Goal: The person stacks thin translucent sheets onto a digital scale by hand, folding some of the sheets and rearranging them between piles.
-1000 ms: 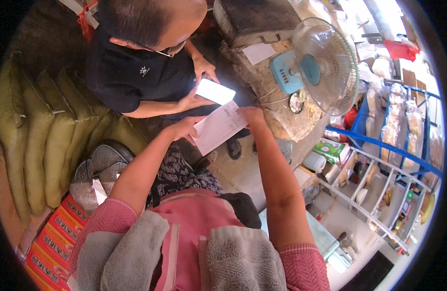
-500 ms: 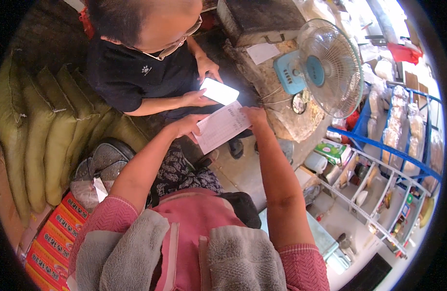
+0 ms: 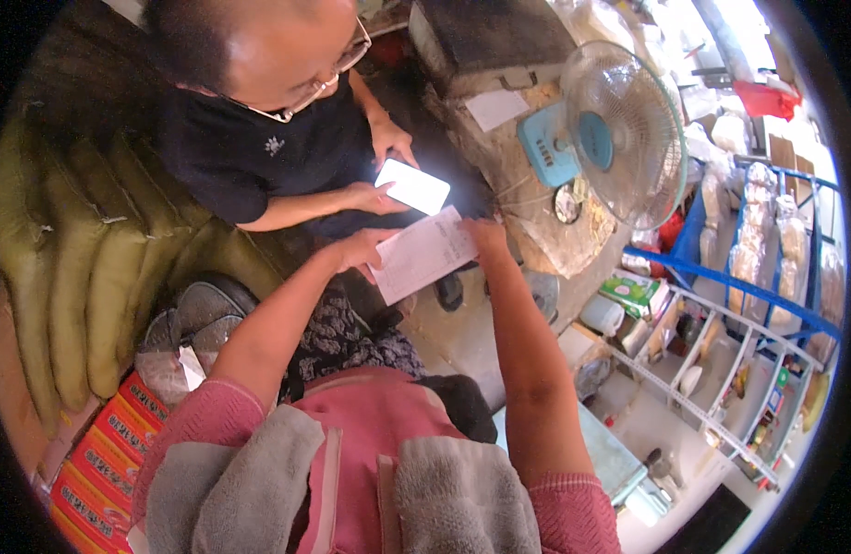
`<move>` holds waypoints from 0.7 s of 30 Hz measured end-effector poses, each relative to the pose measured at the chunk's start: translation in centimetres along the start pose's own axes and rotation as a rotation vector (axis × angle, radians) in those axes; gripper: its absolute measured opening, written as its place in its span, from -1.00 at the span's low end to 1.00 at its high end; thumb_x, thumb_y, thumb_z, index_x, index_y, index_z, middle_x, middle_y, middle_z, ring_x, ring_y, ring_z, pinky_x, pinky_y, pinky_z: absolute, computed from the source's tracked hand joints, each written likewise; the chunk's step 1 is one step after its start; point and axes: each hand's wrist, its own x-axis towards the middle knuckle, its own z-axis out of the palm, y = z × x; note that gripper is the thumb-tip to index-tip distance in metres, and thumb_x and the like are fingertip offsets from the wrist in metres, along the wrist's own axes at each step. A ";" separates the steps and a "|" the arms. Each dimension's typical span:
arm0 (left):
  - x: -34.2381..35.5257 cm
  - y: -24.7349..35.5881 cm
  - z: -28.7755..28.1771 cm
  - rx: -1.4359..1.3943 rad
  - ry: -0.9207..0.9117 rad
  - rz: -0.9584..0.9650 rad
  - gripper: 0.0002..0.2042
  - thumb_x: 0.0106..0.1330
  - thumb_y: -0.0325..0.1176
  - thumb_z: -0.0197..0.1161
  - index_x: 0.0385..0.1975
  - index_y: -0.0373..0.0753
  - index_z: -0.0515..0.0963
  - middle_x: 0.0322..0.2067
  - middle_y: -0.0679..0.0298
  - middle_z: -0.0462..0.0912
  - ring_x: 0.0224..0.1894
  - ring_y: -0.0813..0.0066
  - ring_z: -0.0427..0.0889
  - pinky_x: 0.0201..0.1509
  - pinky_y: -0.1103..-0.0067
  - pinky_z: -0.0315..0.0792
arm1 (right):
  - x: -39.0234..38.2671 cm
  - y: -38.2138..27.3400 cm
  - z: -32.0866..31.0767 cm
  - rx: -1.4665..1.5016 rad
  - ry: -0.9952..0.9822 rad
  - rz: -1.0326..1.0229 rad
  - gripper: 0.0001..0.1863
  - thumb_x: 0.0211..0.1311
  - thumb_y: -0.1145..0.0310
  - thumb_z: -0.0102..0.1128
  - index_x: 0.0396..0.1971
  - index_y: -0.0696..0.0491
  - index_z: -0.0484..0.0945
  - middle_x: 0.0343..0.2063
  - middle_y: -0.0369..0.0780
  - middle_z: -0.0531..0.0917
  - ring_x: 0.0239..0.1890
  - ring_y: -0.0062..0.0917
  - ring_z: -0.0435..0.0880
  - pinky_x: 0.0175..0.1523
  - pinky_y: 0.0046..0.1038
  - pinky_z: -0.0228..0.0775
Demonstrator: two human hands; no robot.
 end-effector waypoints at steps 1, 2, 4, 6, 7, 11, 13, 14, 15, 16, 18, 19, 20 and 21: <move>-0.4 -0.1 0.6 0.017 0.027 0.025 -0.19 -0.02 -0.71 0.04 0.39 -0.12 0.20 0.02 0.12 0.56 -0.15 0.27 0.67 -0.27 0.42 0.69 | -1.1 0.0 -0.5 0.021 -0.034 -0.068 -0.70 -0.03 0.19 0.38 -0.33 0.06 0.64 -0.48 -0.23 0.65 -0.47 -0.46 0.60 -0.48 -0.35 0.31; -1.2 0.2 1.1 0.039 0.063 0.055 -0.19 -0.03 -0.72 0.03 0.39 -0.11 0.21 0.00 0.15 0.56 -0.18 0.32 0.66 -0.29 0.44 0.68 | -3.0 -0.9 -0.6 0.044 -0.073 -0.136 -0.71 -0.03 0.16 0.37 -0.34 0.02 0.64 -0.48 -0.26 0.64 -0.43 -0.48 0.59 -0.46 -0.34 0.30; -3.8 1.3 2.6 0.122 0.068 0.203 -0.20 -0.03 -0.70 0.07 0.38 -0.11 0.24 -0.01 0.20 0.56 -0.21 0.44 0.62 -0.34 0.49 0.63 | -4.9 -1.0 -1.3 0.177 -0.174 -0.193 -0.76 0.09 0.27 0.32 -0.24 -0.02 0.61 -0.40 -0.34 0.62 -0.31 -0.53 0.60 -0.20 -0.37 0.37; -8.3 1.7 3.5 0.130 0.116 0.361 -0.19 -0.02 -0.67 0.12 0.39 -0.10 0.22 -0.02 0.25 0.55 -0.24 0.51 0.60 -0.35 0.55 0.58 | -10.1 -4.6 -0.7 0.302 -0.308 -0.212 -0.84 0.18 0.28 0.30 -0.32 0.03 0.64 -0.38 -0.32 0.67 -0.34 -0.62 0.58 -0.23 -0.52 0.36; -11.5 3.1 4.2 0.160 0.129 0.396 -0.20 0.02 -0.67 0.10 0.40 -0.07 0.21 0.00 0.27 0.54 -0.20 0.52 0.58 -0.34 0.57 0.57 | -12.5 -5.9 -1.3 0.442 -0.438 -0.193 -0.78 0.26 0.22 0.26 -0.25 0.07 0.62 -0.35 -0.32 0.67 -0.28 -0.62 0.61 -0.17 -0.53 0.41; -24.2 11.2 6.1 0.046 0.172 0.654 -0.20 0.13 -0.61 0.20 0.44 -0.21 0.05 0.18 0.30 0.41 0.03 0.49 0.51 -0.10 0.52 0.55 | -19.4 -9.4 -4.6 0.735 -0.772 -0.522 -0.58 0.42 0.18 0.02 0.06 0.20 0.47 -0.05 -0.07 0.63 -0.13 -0.35 0.67 0.03 -0.28 0.53; -28.7 16.7 7.4 0.040 0.375 1.006 -0.14 0.08 -0.57 0.32 0.43 -0.25 0.05 0.19 0.27 0.43 0.09 0.46 0.50 -0.06 0.52 0.56 | -21.3 -10.3 -5.6 0.716 -0.779 -0.644 -0.59 0.42 0.19 0.03 0.05 0.21 0.47 -0.08 -0.07 0.64 -0.16 -0.34 0.68 0.01 -0.27 0.54; -30.1 18.9 6.9 -0.040 0.427 1.056 -0.14 0.08 -0.58 0.34 0.42 -0.26 0.06 0.14 0.25 0.48 0.03 0.43 0.56 -0.13 0.48 0.60 | -21.8 -10.4 -6.1 0.734 -0.746 -0.638 -0.61 0.41 0.21 0.05 0.04 0.20 0.48 -0.10 -0.08 0.66 -0.18 -0.35 0.69 0.00 -0.29 0.55; -31.8 22.1 7.4 -0.132 0.396 1.179 -0.17 0.11 -0.62 0.31 0.42 -0.26 0.05 0.09 0.21 0.51 -0.08 0.39 0.62 -0.22 0.45 0.64 | -22.1 -10.3 -6.2 0.755 -0.710 -0.626 -0.62 0.40 0.22 0.06 0.03 0.20 0.49 -0.13 -0.09 0.67 -0.21 -0.36 0.70 -0.01 -0.30 0.56; -33.2 24.9 7.4 -0.194 0.417 1.266 -0.18 0.12 -0.67 0.24 0.42 -0.24 0.04 0.06 0.16 0.53 -0.15 0.35 0.65 -0.29 0.43 0.67 | -22.3 -10.1 -6.0 0.755 -0.720 -0.657 -0.62 0.40 0.22 0.06 0.03 0.20 0.49 -0.13 -0.09 0.67 -0.21 -0.36 0.70 -0.01 -0.30 0.56; -35.2 30.5 6.7 -0.202 0.388 1.396 -0.23 0.14 -0.72 0.13 0.42 -0.22 0.05 0.05 0.12 0.51 -0.11 0.32 0.65 -0.21 0.39 0.68 | -22.0 -9.3 -5.5 0.734 -0.710 -0.554 -0.65 0.37 0.27 0.10 0.02 0.19 0.50 -0.18 -0.11 0.68 -0.25 -0.38 0.71 -0.06 -0.32 0.58; -35.8 33.1 6.2 -0.173 0.384 1.451 -0.28 0.16 -0.71 0.08 0.39 -0.22 0.11 0.06 0.09 0.51 -0.08 0.31 0.64 -0.18 0.40 0.68 | -22.0 -8.8 -5.4 0.736 -0.704 -0.529 -0.67 0.34 0.32 0.13 0.01 0.18 0.51 -0.18 -0.11 0.69 -0.25 -0.39 0.71 -0.08 -0.33 0.59; -36.8 35.3 5.6 -0.149 0.375 1.453 -0.32 0.18 -0.72 0.04 0.37 -0.22 0.14 0.09 0.06 0.49 -0.05 0.26 0.63 -0.15 0.41 0.67 | -21.8 -8.1 -5.4 0.737 -0.699 -0.546 -0.67 0.34 0.32 0.13 0.01 0.18 0.51 -0.18 -0.11 0.69 -0.25 -0.39 0.71 -0.08 -0.33 0.59; -37.3 37.5 5.3 -0.166 0.418 1.467 -0.34 0.20 -0.73 0.02 0.36 -0.23 0.15 0.11 0.06 0.48 0.02 0.23 0.60 -0.06 0.38 0.64 | -21.5 -7.4 -5.5 0.733 -0.673 -0.510 -0.67 0.34 0.33 0.14 0.01 0.18 0.51 -0.18 -0.11 0.69 -0.25 -0.39 0.71 -0.08 -0.33 0.59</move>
